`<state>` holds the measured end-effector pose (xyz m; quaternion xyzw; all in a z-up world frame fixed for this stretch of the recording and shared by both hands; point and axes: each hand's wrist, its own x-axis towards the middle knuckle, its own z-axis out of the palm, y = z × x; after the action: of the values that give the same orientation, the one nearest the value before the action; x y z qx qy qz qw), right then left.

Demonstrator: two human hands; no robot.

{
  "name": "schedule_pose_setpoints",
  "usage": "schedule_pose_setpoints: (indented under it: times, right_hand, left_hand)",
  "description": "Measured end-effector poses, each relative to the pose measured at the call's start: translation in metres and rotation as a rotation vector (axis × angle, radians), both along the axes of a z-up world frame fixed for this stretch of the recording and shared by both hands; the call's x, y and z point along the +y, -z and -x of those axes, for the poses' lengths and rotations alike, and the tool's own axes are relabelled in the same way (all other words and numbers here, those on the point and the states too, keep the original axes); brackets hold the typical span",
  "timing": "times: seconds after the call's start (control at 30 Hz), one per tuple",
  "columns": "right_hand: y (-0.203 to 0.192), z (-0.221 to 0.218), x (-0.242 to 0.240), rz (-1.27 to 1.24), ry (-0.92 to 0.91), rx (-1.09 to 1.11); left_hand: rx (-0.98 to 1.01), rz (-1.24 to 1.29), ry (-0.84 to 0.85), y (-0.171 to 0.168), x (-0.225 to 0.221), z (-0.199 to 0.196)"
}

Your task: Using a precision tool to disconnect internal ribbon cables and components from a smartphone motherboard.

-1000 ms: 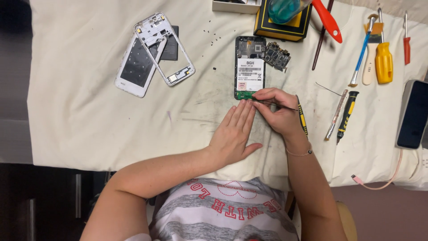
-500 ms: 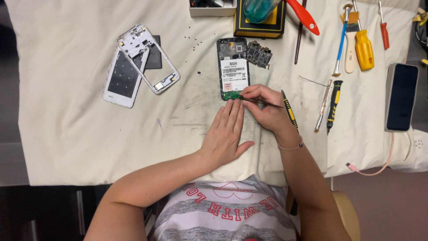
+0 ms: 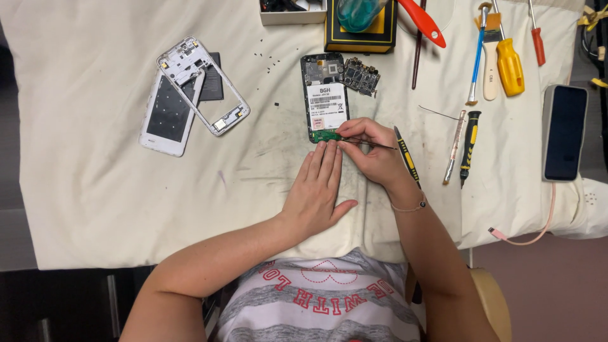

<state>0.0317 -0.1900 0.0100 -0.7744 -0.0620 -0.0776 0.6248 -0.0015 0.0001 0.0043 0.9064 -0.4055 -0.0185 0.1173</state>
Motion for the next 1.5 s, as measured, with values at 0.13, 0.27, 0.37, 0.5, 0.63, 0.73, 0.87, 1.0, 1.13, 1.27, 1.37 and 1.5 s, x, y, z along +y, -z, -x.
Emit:
schedule_pose_setpoints:
  times: [0.13,0.27,0.37,0.5,0.63,0.73,0.87,1.0,1.13,1.27,1.37,1.5]
  right_hand:
    - [0.001,0.000,0.001,0.025,0.004,0.011]
    - [0.002,0.000,0.001,0.012,0.024,0.020]
    - [0.003,0.000,-0.001,0.019,0.020,0.010]
    - [-0.004,0.000,0.004,0.021,0.006,-0.017]
    - [0.001,-0.001,0.004,0.024,0.010,-0.006]
    - [0.003,-0.002,0.006,0.047,0.025,-0.044]
    - [0.006,-0.001,0.007,0.070,0.031,-0.055]
    - [0.001,-0.004,0.012,0.058,0.040,-0.061]
    - [0.003,-0.001,0.010,0.070,0.042,-0.051]
    - [0.003,-0.002,0.011,0.074,0.033,-0.062]
    - [0.005,-0.003,0.012,0.080,0.027,-0.069]
    - [-0.007,-0.004,0.020,0.085,0.009,-0.079]
  left_hand:
    - [0.005,0.003,-0.015,-0.002,0.000,0.001]
    - [-0.010,-0.007,-0.009,-0.003,0.000,0.000]
    - [-0.009,-0.008,-0.007,-0.002,0.000,0.000]
    - [-0.004,0.001,-0.006,0.001,0.000,0.001]
    - [-0.010,0.001,-0.010,0.000,0.000,0.000]
    - [-0.014,0.014,-0.009,0.000,0.000,0.000]
    - [-0.016,0.023,-0.010,0.000,0.000,0.000]
    - [-0.007,0.047,-0.008,0.003,0.001,0.000]
    - [0.001,0.039,-0.011,0.000,0.001,0.000]
    - [0.007,0.036,-0.002,0.001,0.001,-0.001]
    - [0.016,0.035,0.001,0.002,0.001,-0.001]
    - [0.018,0.059,0.002,0.005,0.001,-0.001]
